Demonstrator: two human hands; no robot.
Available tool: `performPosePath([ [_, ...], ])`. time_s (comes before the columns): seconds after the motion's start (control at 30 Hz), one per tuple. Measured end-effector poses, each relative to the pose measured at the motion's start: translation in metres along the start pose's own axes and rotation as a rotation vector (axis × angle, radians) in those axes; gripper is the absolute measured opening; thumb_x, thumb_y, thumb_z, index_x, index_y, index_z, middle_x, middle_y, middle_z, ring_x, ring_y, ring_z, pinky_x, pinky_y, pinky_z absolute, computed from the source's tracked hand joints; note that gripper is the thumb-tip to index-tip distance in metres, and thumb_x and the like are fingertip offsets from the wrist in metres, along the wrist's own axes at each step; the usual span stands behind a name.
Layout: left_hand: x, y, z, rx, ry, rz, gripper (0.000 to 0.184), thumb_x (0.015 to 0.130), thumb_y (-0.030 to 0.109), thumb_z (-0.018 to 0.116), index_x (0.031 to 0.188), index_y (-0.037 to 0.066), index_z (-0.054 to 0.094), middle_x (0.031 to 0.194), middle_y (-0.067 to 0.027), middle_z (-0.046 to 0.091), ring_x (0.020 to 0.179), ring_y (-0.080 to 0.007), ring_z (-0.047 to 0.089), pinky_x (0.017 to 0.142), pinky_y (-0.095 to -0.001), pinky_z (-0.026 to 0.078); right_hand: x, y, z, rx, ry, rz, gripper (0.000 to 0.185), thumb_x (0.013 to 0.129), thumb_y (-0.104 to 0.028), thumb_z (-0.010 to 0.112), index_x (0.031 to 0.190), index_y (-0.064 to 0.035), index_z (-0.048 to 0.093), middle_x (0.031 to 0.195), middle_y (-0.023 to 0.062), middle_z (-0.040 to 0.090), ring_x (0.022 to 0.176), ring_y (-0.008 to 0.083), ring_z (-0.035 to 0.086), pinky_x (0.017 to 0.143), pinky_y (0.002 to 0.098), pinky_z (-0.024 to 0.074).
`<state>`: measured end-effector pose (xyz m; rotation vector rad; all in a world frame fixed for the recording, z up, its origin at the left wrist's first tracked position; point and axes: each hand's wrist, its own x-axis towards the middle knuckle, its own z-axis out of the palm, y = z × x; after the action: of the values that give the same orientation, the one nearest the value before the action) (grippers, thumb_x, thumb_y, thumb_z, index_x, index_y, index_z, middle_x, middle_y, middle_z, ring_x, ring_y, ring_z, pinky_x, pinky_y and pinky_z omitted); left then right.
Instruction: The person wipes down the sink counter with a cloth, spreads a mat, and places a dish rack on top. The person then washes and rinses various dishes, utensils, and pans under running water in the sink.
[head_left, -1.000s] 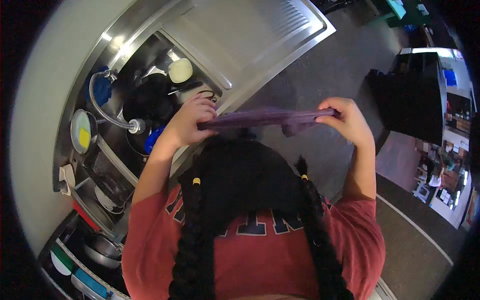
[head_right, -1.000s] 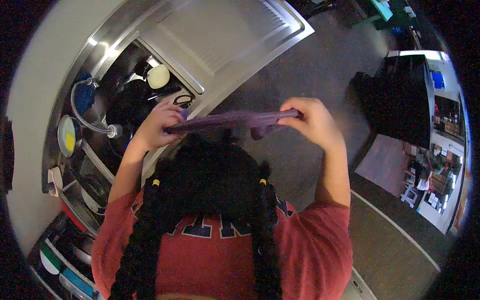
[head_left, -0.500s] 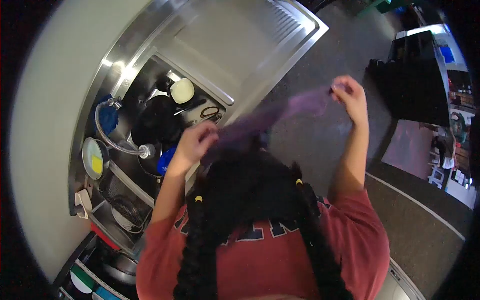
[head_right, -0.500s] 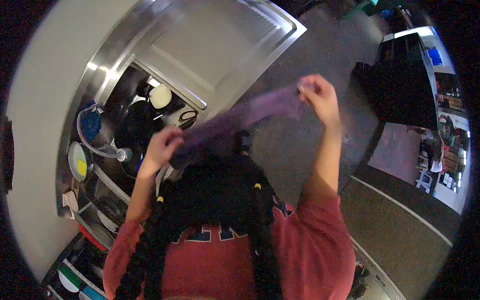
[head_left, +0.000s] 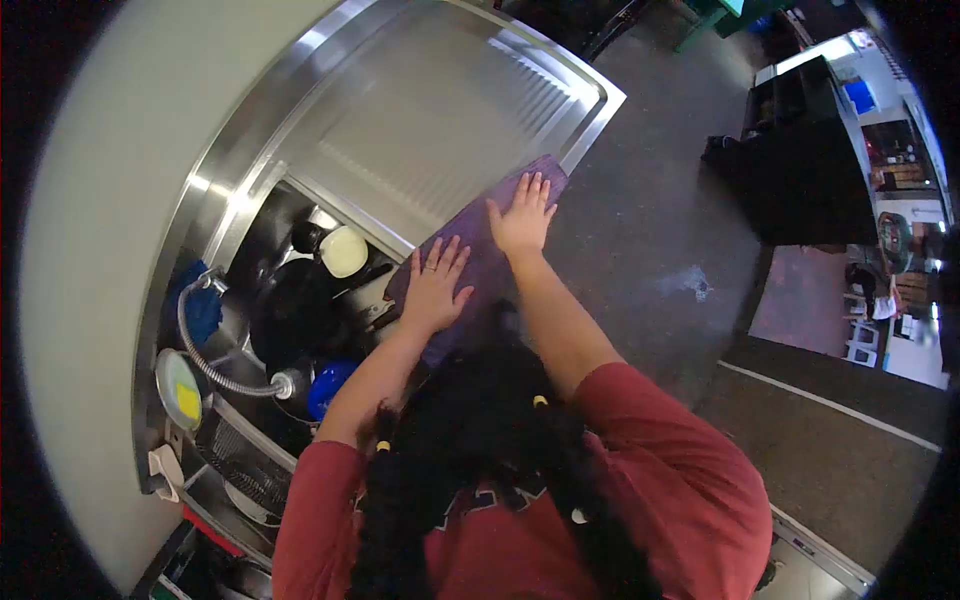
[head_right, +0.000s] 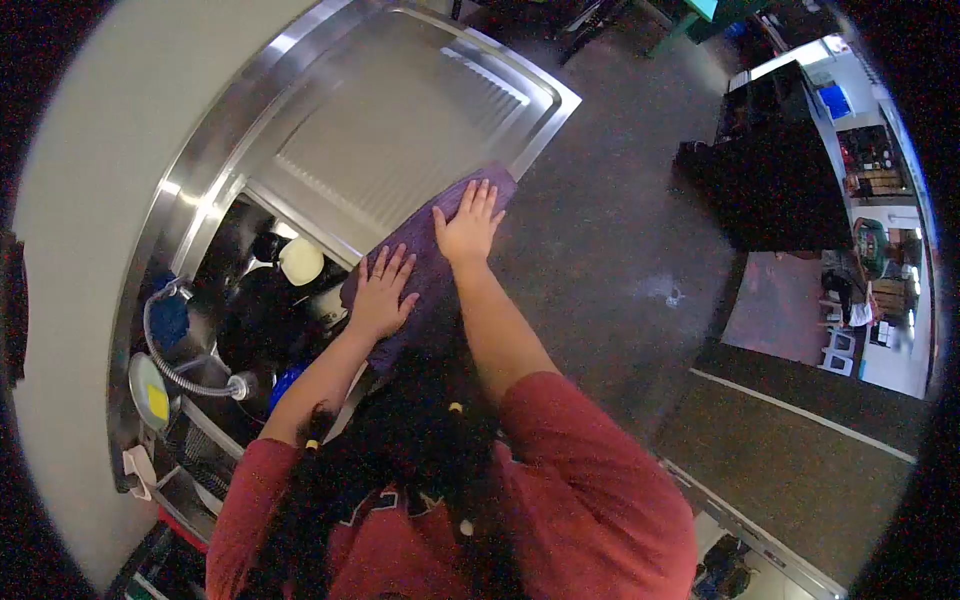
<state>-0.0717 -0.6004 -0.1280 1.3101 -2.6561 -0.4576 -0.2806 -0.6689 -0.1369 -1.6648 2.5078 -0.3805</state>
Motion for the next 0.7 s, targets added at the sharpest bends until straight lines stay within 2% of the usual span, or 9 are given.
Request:
performPosePath([
  [0.07,0.014,-0.002,-0.004,-0.012,-0.005,0.006,0.073,0.094,0.043,0.056,0.156,0.014,0.031,0.166,-0.0088,0.019,0.152,-0.0331,0.016,0.119,-0.0627,0.013,0.016,0.001,0.003,-0.018,0.037,0.022,0.090,0.093,-0.059,0.052,0.155,0.0015,0.026,0.164,0.0202,0.019,0.152,0.0374,0.014,0.118,0.0646,0.0153],
  [0.4,0.104,-0.001,-0.003,0.039,-0.023,-0.017,0.075,0.093,0.041,0.057,0.157,0.013,0.028,0.165,-0.0108,0.019,0.152,-0.0341,0.017,0.118,-0.0647,0.013,0.113,0.019,0.018,-0.094,0.178,-0.009,0.094,0.090,-0.063,0.052,0.152,0.0049,0.030,0.158,0.0268,0.029,0.149,0.0409,0.022,0.116,0.0664,0.0142],
  [0.7,0.205,0.009,0.000,0.017,-0.044,-0.094,0.076,0.095,0.043,0.054,0.157,0.011,0.025,0.166,-0.0131,0.016,0.152,-0.0358,0.015,0.118,-0.0651,0.011,0.221,0.039,0.009,0.011,0.071,-0.029,0.095,0.089,-0.061,0.055,0.156,-0.0017,0.024,0.162,0.0234,0.021,0.151,0.0393,0.017,0.120,0.0603,0.0124],
])
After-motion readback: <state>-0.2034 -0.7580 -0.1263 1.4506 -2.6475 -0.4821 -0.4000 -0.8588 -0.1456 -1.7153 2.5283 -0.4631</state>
